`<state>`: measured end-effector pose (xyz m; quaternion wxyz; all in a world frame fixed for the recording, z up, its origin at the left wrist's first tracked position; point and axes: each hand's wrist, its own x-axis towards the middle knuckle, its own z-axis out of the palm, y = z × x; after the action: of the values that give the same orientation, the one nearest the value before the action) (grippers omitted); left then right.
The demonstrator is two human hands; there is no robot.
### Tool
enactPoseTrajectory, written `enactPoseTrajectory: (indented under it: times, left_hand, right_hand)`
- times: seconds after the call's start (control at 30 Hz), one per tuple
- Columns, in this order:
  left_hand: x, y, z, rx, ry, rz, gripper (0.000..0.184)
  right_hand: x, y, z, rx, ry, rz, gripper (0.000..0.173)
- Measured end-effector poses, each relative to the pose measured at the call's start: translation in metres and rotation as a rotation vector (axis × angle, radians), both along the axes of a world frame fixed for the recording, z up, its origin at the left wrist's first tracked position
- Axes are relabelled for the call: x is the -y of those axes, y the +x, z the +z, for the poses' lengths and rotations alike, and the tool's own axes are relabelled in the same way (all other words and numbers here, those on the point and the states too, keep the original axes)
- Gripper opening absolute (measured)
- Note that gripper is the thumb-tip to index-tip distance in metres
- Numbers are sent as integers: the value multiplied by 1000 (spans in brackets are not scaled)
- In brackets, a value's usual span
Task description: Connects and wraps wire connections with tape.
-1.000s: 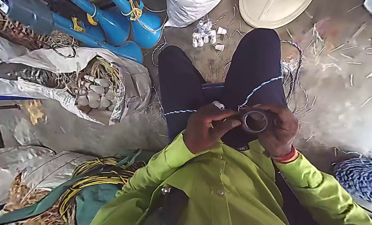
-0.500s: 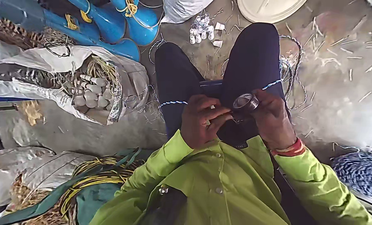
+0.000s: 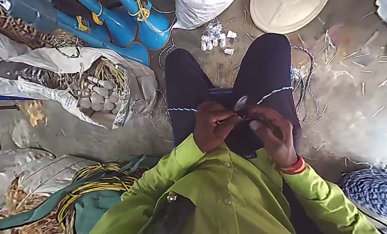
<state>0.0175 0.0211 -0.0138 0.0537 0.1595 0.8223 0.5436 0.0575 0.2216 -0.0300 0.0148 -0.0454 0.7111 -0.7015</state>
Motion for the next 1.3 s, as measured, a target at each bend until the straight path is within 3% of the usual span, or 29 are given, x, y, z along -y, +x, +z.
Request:
enactPoseTrajectory:
  times: [0.07, 0.17, 0.33, 0.5, 0.63, 0.73, 0.83, 0.93, 1.0, 1.13, 1.3]
  left_hand:
    - [-2, 1, -3, -13, 5, -20, 17]
    - [-2, 3, -5, -37, -52, -21, 15]
    - [-10, -1, 0, -83, -412, 14, 24]
    - [-23, -19, 18, 4, -659, -13, 33]
    - [-31, -36, 41, 144, -945, -104, 28]
    - [-29, -39, 46, -41, -1089, -143, 28]
    - [-19, -44, 36, -265, -803, -154, 17]
    - [-22, -44, 12, -79, -163, -95, 18]
    - [-33, -39, 3, 12, 28, -16, 15]
    - [-47, -41, -11, -174, 45, 86, 12]
    - [-48, -59, -29, -228, 31, 68, 27]
  right_hand:
    - [7, -1, 2, 84, -15, -8, 32]
    - [10, -4, -2, 10, 89, -78, 18]
    - [5, -11, -4, -165, 244, -139, 19]
    - [4, -34, 0, -213, 391, -163, 19]
    - [11, -49, -3, -248, 477, -182, 20]
    - [13, -49, -5, -235, 450, -175, 20]
    - [8, -47, -8, -248, 323, -193, 22]
    - [5, -50, -6, -187, 183, -206, 21]
    - [5, -53, -6, -142, 115, -182, 18]
    - [5, -60, -11, -136, 51, -145, 22]
    - [-1, -92, -4, -52, 318, -129, 19]
